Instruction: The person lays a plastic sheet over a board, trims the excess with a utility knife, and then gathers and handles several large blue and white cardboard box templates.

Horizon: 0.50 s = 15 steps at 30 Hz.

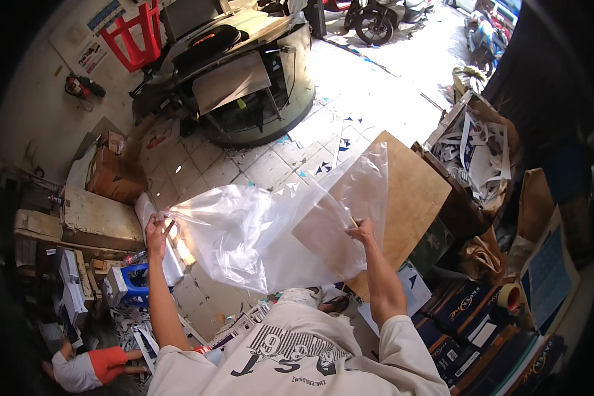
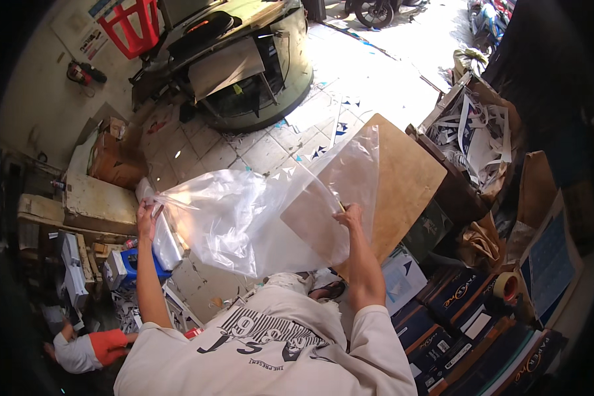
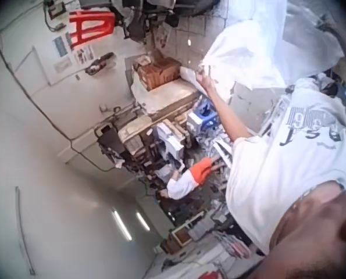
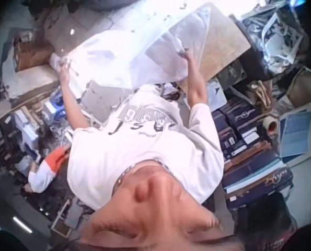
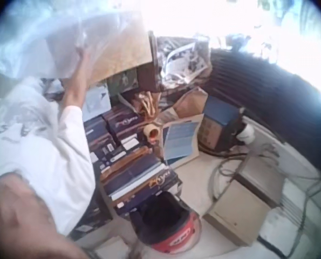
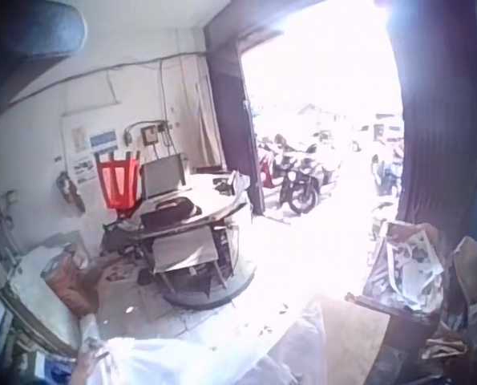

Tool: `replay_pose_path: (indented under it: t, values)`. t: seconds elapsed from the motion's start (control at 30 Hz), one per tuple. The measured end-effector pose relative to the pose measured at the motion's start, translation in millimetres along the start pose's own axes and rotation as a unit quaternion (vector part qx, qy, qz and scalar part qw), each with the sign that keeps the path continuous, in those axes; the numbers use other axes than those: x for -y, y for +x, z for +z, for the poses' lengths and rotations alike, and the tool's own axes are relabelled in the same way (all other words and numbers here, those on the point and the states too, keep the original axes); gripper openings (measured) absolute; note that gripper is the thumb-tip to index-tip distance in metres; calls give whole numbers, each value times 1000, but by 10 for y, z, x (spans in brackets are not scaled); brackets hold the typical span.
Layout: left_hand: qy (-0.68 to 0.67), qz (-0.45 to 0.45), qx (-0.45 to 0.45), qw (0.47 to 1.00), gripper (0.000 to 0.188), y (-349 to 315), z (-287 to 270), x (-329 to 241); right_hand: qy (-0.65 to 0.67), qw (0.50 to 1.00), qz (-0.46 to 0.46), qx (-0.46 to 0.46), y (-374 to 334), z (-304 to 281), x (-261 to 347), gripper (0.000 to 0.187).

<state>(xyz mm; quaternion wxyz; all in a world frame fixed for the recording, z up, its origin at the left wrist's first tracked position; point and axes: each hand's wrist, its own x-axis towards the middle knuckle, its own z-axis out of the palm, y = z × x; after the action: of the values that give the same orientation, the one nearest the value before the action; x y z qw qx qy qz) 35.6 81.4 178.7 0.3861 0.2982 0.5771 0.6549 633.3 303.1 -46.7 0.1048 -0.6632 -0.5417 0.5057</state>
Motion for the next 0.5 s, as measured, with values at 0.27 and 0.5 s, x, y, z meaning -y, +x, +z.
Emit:
replay_pose_path:
  t: [0.27, 0.5]
  values:
    - [-179, 224, -78, 955, 20, 1449, -291, -1202, 357, 770, -416, -326, 58, -2247, 1542, 9]
    - [-252, 204, -24, 946, 39, 555, -1407, -486, 589, 645, -348, -340, -2392, -3125, 67, 41]
